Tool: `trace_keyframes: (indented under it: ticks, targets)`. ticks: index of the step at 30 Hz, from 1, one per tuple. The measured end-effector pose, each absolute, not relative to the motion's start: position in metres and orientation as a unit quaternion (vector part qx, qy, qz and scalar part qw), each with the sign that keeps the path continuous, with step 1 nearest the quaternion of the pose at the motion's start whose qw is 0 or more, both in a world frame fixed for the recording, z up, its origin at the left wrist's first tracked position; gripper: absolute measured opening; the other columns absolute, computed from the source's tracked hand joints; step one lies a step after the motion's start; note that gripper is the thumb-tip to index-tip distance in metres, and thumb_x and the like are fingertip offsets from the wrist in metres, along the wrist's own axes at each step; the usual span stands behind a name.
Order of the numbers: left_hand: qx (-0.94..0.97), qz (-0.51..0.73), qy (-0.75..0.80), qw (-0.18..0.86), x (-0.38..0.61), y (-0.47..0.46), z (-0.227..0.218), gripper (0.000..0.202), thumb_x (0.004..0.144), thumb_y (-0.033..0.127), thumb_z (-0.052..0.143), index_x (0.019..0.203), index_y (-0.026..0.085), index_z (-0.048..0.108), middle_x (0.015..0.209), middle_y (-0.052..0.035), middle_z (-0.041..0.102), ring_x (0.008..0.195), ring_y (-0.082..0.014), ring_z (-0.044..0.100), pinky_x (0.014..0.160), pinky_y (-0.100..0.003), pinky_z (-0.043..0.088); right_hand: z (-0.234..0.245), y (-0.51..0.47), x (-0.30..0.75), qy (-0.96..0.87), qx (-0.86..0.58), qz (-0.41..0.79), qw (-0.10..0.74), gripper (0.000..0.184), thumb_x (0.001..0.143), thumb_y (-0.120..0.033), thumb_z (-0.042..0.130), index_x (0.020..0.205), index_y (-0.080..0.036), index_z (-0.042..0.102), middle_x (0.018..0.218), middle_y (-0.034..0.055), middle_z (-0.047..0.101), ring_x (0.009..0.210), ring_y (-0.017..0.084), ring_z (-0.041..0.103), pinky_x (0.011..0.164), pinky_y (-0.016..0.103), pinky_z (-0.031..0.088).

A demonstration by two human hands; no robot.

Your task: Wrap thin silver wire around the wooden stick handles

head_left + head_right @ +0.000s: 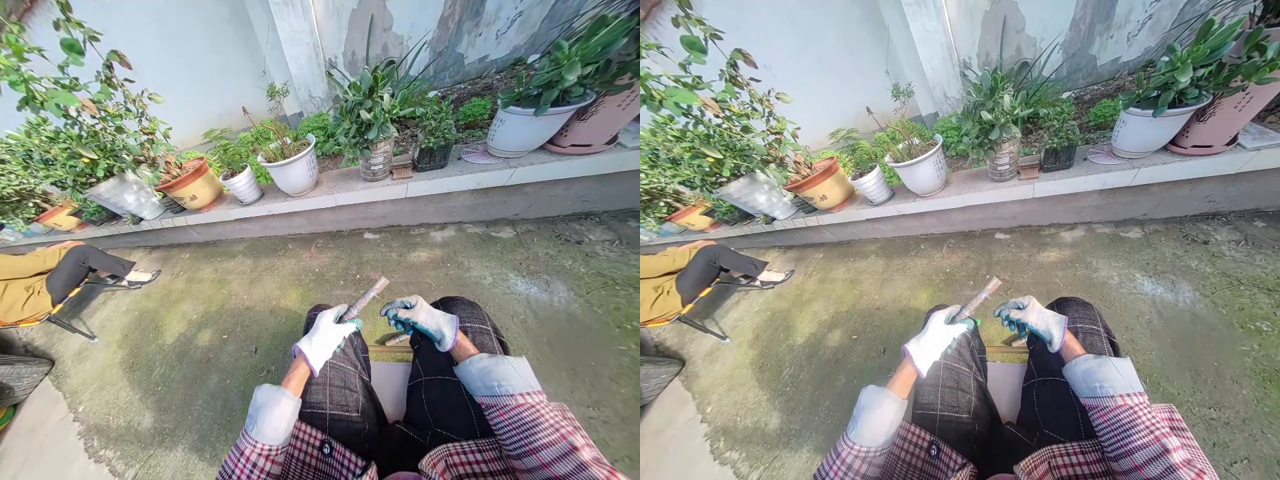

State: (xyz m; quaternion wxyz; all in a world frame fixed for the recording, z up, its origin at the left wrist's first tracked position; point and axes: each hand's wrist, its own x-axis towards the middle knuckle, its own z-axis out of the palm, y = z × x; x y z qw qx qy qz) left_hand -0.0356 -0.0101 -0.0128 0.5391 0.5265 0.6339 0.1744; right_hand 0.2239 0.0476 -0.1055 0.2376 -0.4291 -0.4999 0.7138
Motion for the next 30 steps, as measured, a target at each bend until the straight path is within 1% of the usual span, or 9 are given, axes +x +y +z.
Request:
trace_keyframes:
  ticks: [2, 5, 9, 13, 17, 20, 23, 26, 30]
  targets:
    - [0.495, 0.179, 0.579, 0.623, -0.035, -0.012, -0.009, 0.041, 0.078, 0.048, 0.072, 0.104, 0.018, 0.064, 0.069, 0.0065, 0.05, 0.046, -0.0069, 0.038, 0.043, -0.023, 0.031, -0.107, 0.049, 0.225, -0.504, -0.428, 0.711, 0.238, 0.052, 0.066, -0.058, 0.082, 0.091, -0.012, 0.079, 0.074, 0.0054, 0.069, 0.056, 0.011, 0.053, 0.048, 0.023, 0.04]
    - [0.534, 0.061, 0.516, 0.667, -0.034, -0.017, -0.001, 0.04, 0.073, 0.046, 0.076, 0.099, 0.017, 0.067, 0.068, 0.005, 0.055, 0.045, -0.0072, 0.041, 0.041, -0.023, 0.033, -0.111, 0.051, 0.224, -0.514, -0.426, 0.71, 0.224, 0.049, 0.059, -0.052, 0.087, 0.087, -0.013, 0.081, 0.077, 0.0069, 0.072, 0.06, 0.013, 0.057, 0.052, 0.024, 0.043]
    - [0.62, -0.085, 0.525, 0.576, -0.029, -0.021, -0.001, 0.023, 0.076, 0.04, 0.072, 0.083, 0.02, 0.065, 0.058, 0.0044, 0.053, 0.045, -0.0115, 0.044, 0.043, -0.026, 0.031, -0.116, 0.05, 0.222, -0.518, -0.443, 0.703, 0.202, 0.039, 0.061, -0.045, 0.086, 0.083, -0.013, 0.081, 0.069, 0.0047, 0.069, 0.055, 0.011, 0.054, 0.047, 0.022, 0.038]
    - [0.656, -0.043, 0.587, 0.472, -0.025, -0.018, -0.009, 0.019, 0.074, 0.032, 0.073, 0.07, 0.02, 0.059, 0.059, 0.0022, 0.054, 0.052, -0.0125, 0.045, 0.049, -0.028, 0.027, -0.109, 0.047, 0.221, -0.515, -0.466, 0.686, 0.216, 0.033, 0.067, -0.043, 0.082, 0.083, -0.014, 0.078, 0.065, 0.0012, 0.065, 0.053, 0.009, 0.049, 0.045, 0.02, 0.033]
    - [0.639, 0.03, 0.648, 0.413, -0.028, -0.013, -0.015, 0.013, 0.085, 0.035, 0.064, 0.085, 0.022, 0.062, 0.065, 0.0034, 0.054, 0.054, -0.011, 0.043, 0.051, -0.027, 0.026, -0.097, 0.044, 0.222, -0.504, -0.461, 0.698, 0.217, 0.04, 0.071, -0.048, 0.078, 0.091, -0.014, 0.078, 0.068, 0.0019, 0.065, 0.053, 0.009, 0.049, 0.045, 0.02, 0.032]
    - [0.553, 0.148, 0.656, 0.492, -0.031, -0.01, -0.019, 0.024, 0.087, 0.044, 0.065, 0.096, 0.021, 0.062, 0.064, 0.0069, 0.048, 0.049, -0.0084, 0.039, 0.047, -0.023, 0.028, -0.096, 0.043, 0.222, -0.5, -0.443, 0.714, 0.208, 0.047, 0.068, -0.052, 0.08, 0.092, -0.012, 0.078, 0.071, 0.0043, 0.067, 0.056, 0.011, 0.053, 0.046, 0.021, 0.035]
    - [0.468, 0.213, 0.6, 0.613, -0.029, -0.011, -0.015, 0.041, 0.078, 0.05, 0.074, 0.102, 0.019, 0.063, 0.064, 0.0088, 0.047, 0.042, -0.0062, 0.036, 0.041, -0.022, 0.03, -0.1, 0.045, 0.222, -0.501, -0.436, 0.717, 0.212, 0.051, 0.066, -0.058, 0.08, 0.089, -0.012, 0.077, 0.072, 0.0046, 0.067, 0.053, 0.01, 0.052, 0.045, 0.021, 0.036]
    - [0.478, 0.145, 0.529, 0.686, -0.027, -0.013, -0.005, 0.05, 0.069, 0.051, 0.081, 0.101, 0.016, 0.066, 0.07, 0.006, 0.055, 0.043, -0.0051, 0.04, 0.039, -0.021, 0.032, -0.104, 0.048, 0.222, -0.509, -0.431, 0.713, 0.216, 0.049, 0.062, -0.057, 0.083, 0.081, -0.012, 0.076, 0.071, 0.0052, 0.068, 0.054, 0.01, 0.052, 0.048, 0.022, 0.039]
    - [0.537, -0.051, 0.511, 0.669, -0.027, -0.018, 0.001, 0.035, 0.073, 0.046, 0.079, 0.092, 0.019, 0.068, 0.063, 0.0065, 0.054, 0.043, -0.0066, 0.041, 0.041, -0.021, 0.033, -0.106, 0.049, 0.222, -0.515, -0.432, 0.712, 0.204, 0.042, 0.059, -0.048, 0.086, 0.08, -0.012, 0.078, 0.067, 0.0035, 0.067, 0.055, 0.011, 0.052, 0.049, 0.022, 0.039]
